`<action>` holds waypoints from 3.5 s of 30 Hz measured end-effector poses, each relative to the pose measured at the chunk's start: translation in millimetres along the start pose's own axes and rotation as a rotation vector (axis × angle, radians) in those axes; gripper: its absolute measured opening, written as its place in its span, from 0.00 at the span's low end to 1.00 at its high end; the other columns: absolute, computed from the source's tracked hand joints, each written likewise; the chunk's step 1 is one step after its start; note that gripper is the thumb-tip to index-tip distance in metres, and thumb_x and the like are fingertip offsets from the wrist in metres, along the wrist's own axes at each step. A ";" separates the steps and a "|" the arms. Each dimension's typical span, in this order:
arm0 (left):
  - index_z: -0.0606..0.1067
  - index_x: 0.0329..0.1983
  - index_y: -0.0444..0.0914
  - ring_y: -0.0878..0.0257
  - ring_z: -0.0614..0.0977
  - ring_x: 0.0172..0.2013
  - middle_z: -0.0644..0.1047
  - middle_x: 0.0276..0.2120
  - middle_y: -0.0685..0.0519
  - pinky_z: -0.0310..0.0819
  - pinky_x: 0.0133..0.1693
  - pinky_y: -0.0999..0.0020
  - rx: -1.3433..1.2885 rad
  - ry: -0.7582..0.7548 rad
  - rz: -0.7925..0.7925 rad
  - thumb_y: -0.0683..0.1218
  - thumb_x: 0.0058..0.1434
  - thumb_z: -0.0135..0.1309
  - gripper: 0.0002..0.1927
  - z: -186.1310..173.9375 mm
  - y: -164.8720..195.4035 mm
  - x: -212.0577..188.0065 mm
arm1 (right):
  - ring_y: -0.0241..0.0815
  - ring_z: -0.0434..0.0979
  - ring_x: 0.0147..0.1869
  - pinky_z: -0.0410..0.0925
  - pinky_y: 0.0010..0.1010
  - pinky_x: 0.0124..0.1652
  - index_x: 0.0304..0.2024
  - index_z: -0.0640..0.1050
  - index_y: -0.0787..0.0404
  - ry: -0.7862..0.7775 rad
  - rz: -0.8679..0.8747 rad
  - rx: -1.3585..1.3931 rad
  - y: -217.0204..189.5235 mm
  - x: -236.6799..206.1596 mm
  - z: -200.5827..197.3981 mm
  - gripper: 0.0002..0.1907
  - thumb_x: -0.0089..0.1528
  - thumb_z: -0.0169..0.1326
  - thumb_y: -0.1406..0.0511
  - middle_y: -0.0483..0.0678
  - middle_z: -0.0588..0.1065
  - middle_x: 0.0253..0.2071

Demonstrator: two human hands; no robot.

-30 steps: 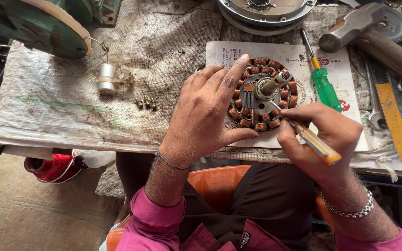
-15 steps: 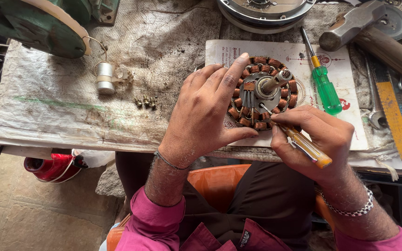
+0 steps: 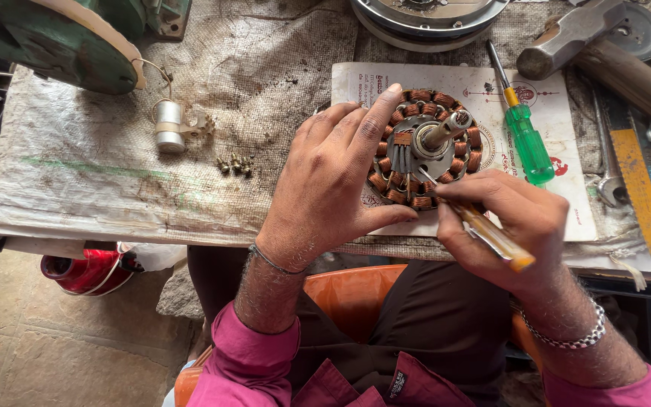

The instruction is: The person works on a copper-wound motor stator mounted on a shaft at a workbench, holding it steady with one hand while using a screwdriver to pry and adjust the windings and components around the shaft, repositioning the assembly as they work around it.

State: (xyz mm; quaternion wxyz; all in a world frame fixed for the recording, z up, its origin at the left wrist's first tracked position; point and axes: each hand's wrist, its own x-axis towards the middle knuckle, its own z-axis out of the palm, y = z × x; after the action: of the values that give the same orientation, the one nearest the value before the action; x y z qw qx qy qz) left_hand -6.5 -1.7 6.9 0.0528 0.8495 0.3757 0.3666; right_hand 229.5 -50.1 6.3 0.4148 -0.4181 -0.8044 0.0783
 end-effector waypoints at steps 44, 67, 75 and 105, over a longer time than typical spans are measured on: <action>0.53 0.77 0.40 0.47 0.74 0.59 0.73 0.52 0.47 0.64 0.63 0.47 0.062 0.020 -0.033 0.70 0.36 0.74 0.71 -2.4 0.0 -1.0 | 0.38 0.84 0.36 0.73 0.24 0.38 0.44 0.82 0.68 0.096 0.138 -0.131 2.8 -6.2 1.1 0.06 0.67 0.64 0.70 0.52 0.81 0.34; 0.63 0.71 0.43 0.45 0.76 0.54 0.70 0.54 0.43 0.72 0.56 0.51 -0.063 -0.020 -0.065 0.62 0.40 0.76 0.57 -6.3 3.4 -1.4 | 0.39 0.82 0.40 0.73 0.27 0.41 0.44 0.80 0.69 0.162 0.208 -0.090 -2.4 -1.4 2.2 0.07 0.64 0.62 0.73 0.53 0.80 0.36; 0.68 0.63 0.40 0.48 0.77 0.58 0.69 0.61 0.46 0.77 0.61 0.56 -0.253 -0.054 0.024 0.49 0.51 0.73 0.39 -8.7 1.2 -2.2 | 0.38 0.82 0.41 0.73 0.27 0.42 0.45 0.79 0.70 0.181 0.231 -0.063 -8.1 3.4 1.9 0.07 0.66 0.62 0.72 0.53 0.79 0.37; 0.76 0.61 0.39 0.44 0.72 0.63 0.66 0.66 0.45 0.74 0.61 0.51 -0.071 -0.081 -0.011 0.61 0.59 0.68 0.33 1.7 4.1 -2.3 | 0.35 0.83 0.42 0.73 0.24 0.42 0.47 0.79 0.70 0.171 0.236 -0.027 -3.1 -1.4 2.4 0.07 0.69 0.62 0.72 0.52 0.81 0.40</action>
State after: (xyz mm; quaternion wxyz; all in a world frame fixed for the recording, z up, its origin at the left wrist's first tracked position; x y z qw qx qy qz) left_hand -3.9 -5.8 5.8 0.1000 0.8592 0.3645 0.3448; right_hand 226.3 -52.6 5.4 0.4640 -0.5206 -0.7122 0.0796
